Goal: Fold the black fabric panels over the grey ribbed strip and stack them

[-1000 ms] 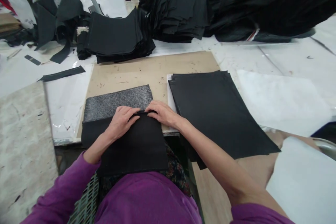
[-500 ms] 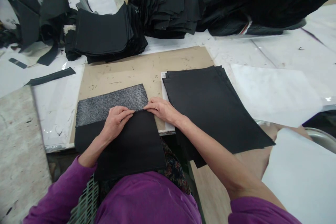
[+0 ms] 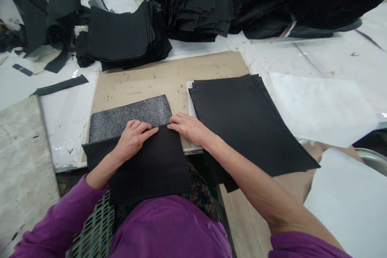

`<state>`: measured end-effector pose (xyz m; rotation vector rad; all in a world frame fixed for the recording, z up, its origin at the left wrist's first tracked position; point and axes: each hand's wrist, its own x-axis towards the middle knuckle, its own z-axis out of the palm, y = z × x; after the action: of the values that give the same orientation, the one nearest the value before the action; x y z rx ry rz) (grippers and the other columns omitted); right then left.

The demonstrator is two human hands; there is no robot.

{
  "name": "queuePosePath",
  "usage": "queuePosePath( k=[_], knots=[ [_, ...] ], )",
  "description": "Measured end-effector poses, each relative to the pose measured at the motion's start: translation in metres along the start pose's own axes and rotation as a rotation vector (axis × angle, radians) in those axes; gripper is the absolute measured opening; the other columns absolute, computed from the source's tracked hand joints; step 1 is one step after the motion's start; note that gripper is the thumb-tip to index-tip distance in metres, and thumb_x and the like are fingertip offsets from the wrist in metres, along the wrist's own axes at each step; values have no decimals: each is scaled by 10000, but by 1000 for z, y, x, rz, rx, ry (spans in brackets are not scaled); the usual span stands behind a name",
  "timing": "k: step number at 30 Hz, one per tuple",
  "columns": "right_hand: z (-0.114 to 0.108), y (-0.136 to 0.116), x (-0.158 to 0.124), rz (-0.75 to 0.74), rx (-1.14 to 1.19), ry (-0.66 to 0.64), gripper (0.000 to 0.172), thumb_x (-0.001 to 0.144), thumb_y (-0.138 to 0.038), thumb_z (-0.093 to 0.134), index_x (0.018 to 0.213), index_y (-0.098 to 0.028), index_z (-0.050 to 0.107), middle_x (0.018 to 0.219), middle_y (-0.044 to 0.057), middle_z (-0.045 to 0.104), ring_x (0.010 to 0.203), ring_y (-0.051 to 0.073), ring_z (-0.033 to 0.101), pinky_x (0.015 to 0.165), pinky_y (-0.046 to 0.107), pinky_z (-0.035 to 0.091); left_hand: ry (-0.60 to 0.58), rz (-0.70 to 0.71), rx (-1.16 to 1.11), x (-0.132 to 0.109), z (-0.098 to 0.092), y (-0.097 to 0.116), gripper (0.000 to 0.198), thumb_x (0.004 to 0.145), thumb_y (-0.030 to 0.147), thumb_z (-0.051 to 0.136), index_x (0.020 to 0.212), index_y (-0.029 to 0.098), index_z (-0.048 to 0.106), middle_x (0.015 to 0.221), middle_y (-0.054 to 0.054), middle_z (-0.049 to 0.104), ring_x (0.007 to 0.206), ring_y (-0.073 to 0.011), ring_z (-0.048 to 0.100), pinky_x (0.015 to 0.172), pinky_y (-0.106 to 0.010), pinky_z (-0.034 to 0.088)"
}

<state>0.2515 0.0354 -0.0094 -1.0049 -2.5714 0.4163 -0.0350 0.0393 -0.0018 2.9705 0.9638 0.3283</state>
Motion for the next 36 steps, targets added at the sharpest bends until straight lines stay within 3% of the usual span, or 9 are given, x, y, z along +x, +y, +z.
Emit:
queuePosePath(
  k=[6,9,12,15,18,25,30,36],
  knots=[
    [-22,-10,-14,113,-123,-37,338,967,-91,455,1173,-239,678,1143,88,639,1086,241,540,898,371,469,12,19,35,-2,-1,2,342,1031,192,420,1321,261,586,1087,-79,657,984,-218,565,901,-424,395],
    [-25,-39,-6,270,-266,10,349,936,-50,440,1150,-194,675,1166,137,625,1093,289,519,916,423,452,20,24,45,-2,0,4,349,1029,181,415,1330,255,576,1098,-84,655,994,-219,566,910,-426,396],
    [-4,-75,11,355,-298,90,424,948,-46,375,1301,-146,587,1225,171,599,1123,306,500,939,437,447,23,22,51,-2,1,6,343,1030,190,418,1330,248,575,1097,-84,653,995,-221,561,915,-422,400],
    [27,-96,22,367,-263,88,463,956,-54,350,1383,-118,516,1174,174,610,1095,313,504,908,445,456,27,-12,28,-9,2,0,346,1031,207,425,1342,247,572,1092,-82,648,984,-217,550,896,-399,408],
    [44,-101,22,376,-275,75,503,938,-41,366,1417,-127,492,1159,167,612,1088,318,501,910,460,443,36,-44,-28,-28,0,-16,342,1030,205,427,1330,246,587,1109,-80,643,983,-211,539,864,-371,414],
    [33,-99,23,290,-296,68,611,910,-60,448,1475,-292,464,1084,131,611,1002,313,491,872,486,408,35,-85,-66,-82,-10,-52,366,1025,185,414,1326,288,596,1113,-70,639,967,-201,536,856,-361,422],
    [26,-102,31,278,-360,24,538,940,-86,430,1433,-280,523,1044,137,601,966,309,488,888,508,384,-23,-37,18,-87,-18,-52,395,1016,183,424,1375,272,562,1132,-81,641,978,-212,534,889,-387,415],
    [44,-121,53,215,-350,55,439,971,-119,441,1396,-175,536,1308,140,555,1184,302,442,1031,472,374,-55,-4,126,-83,-26,-47,379,1027,197,425,1381,241,555,1112,-80,648,976,-216,537,906,-397,403]
  ],
)
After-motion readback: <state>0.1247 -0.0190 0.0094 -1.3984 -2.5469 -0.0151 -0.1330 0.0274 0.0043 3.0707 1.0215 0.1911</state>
